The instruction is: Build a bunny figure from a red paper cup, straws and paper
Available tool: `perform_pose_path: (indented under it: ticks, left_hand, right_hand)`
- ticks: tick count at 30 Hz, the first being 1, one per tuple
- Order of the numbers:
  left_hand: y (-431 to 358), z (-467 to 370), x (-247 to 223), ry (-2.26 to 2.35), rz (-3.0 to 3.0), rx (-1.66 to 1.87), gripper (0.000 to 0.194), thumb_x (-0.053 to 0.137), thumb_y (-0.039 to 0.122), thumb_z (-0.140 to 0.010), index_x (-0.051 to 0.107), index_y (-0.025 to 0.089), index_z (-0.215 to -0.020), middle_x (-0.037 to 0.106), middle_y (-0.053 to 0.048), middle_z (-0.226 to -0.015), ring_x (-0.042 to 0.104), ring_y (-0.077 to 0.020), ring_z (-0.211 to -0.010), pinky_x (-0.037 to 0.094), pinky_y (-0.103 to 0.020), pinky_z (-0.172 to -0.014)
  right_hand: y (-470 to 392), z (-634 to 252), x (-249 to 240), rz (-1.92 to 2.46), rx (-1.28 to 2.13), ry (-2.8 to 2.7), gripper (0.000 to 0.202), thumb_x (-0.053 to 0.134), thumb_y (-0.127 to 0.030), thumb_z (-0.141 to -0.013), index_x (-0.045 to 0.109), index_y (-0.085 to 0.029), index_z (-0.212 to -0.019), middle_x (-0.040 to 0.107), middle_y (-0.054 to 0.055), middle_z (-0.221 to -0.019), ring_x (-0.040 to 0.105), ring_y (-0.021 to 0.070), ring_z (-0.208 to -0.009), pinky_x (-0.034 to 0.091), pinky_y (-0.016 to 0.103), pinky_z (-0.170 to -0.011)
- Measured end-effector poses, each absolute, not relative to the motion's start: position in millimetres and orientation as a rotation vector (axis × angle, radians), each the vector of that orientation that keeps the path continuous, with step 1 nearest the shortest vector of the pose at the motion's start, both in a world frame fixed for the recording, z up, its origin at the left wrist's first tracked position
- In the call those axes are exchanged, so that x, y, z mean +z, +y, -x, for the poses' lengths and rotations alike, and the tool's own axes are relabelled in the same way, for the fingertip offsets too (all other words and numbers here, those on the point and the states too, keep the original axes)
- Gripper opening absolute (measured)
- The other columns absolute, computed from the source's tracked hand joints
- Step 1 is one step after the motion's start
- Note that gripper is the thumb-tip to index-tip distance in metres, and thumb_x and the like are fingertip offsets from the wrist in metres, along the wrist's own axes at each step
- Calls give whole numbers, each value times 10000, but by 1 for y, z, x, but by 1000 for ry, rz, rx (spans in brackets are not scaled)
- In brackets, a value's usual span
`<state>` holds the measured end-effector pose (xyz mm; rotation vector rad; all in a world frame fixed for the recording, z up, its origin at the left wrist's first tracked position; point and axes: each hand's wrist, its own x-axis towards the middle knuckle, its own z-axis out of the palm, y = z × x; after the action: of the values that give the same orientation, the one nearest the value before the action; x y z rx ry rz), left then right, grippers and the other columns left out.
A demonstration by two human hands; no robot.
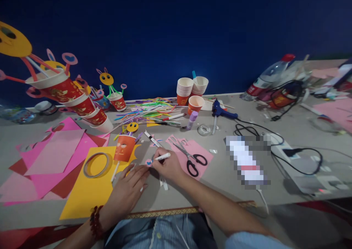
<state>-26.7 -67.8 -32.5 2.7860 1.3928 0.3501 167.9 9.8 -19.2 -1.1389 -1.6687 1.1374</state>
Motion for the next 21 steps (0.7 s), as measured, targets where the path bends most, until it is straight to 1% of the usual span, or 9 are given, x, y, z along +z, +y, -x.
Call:
perform_pose_path:
  ticks: [3, 6, 10, 14, 16, 18, 21]
  left_hand:
    - [-68, 26, -31, 1398, -2784, 331, 334, 461, 271, -993, 590, 204, -1294, 642, -75, -1323, 527, -221, -1272, 275, -471, -1152]
    - [-68, 24, -27, 1404, -2761, 371, 320, 455, 249, -993, 587, 190, -1278, 654, -79, -1295, 540, -221, -1250, 310, -469, -1132]
    - [-68, 20, -21, 1385, -2687, 468, 286, 454, 188, -973, 602, 183, -1218, 666, -89, -1238, 565, -241, -1200, 390, -483, -1088]
    - [-66, 18, -14, 1381, -2594, 574, 241, 468, 152, -949, 608, 170, -1144, 640, -121, -1233, 562, -265, -1178, 464, -487, -1027]
    - [-65, 16, -8, 1377, -2529, 641, 235, 462, 146, -948, 601, 172, -1135, 627, -133, -1238, 557, -271, -1181, 477, -487, -1009]
    - [-64, 13, -3, 1378, -2417, 685, 204, 448, 154, -958, 604, 180, -1087, 656, -121, -1138, 596, -259, -1095, 505, -460, -951]
    - [-64, 5, 5, 1385, -2165, 700, 153, 440, 181, -972, 591, 198, -988, 683, -72, -942, 643, -214, -898, 536, -364, -808]
  right_hand:
    - [8, -168, -18, 1128, 1155, -1576, 110, 585, -192, -731, 535, -212, -636, 549, -27, -582, 490, 136, -556, 375, 253, -525]
    - [7, -170, -18, 1092, 1234, -1356, 115, 615, -237, -768, 542, -219, -682, 553, -32, -569, 509, 136, -517, 395, 255, -496]
    - [14, -177, -12, 1067, 1269, -1181, 136, 616, -307, -804, 525, -230, -739, 530, -44, -557, 468, 117, -469, 343, 229, -436]
    - [18, -194, 7, 1057, 1297, -1098, 139, 616, -312, -799, 521, -229, -740, 518, -51, -536, 383, 95, -426, 276, 217, -404]
    - [12, -203, 16, 1066, 1322, -1098, 134, 643, -299, -786, 549, -224, -729, 516, -50, -529, 400, 98, -438, 287, 219, -412]
    - [0, -211, 20, 1057, 1346, -1111, 136, 661, -298, -791, 571, -220, -723, 526, -44, -538, 435, 104, -463, 311, 223, -432]
    - [-23, -218, 20, 1013, 1408, -1135, 144, 639, -319, -833, 593, -218, -742, 540, -32, -540, 463, 119, -475, 320, 237, -451]
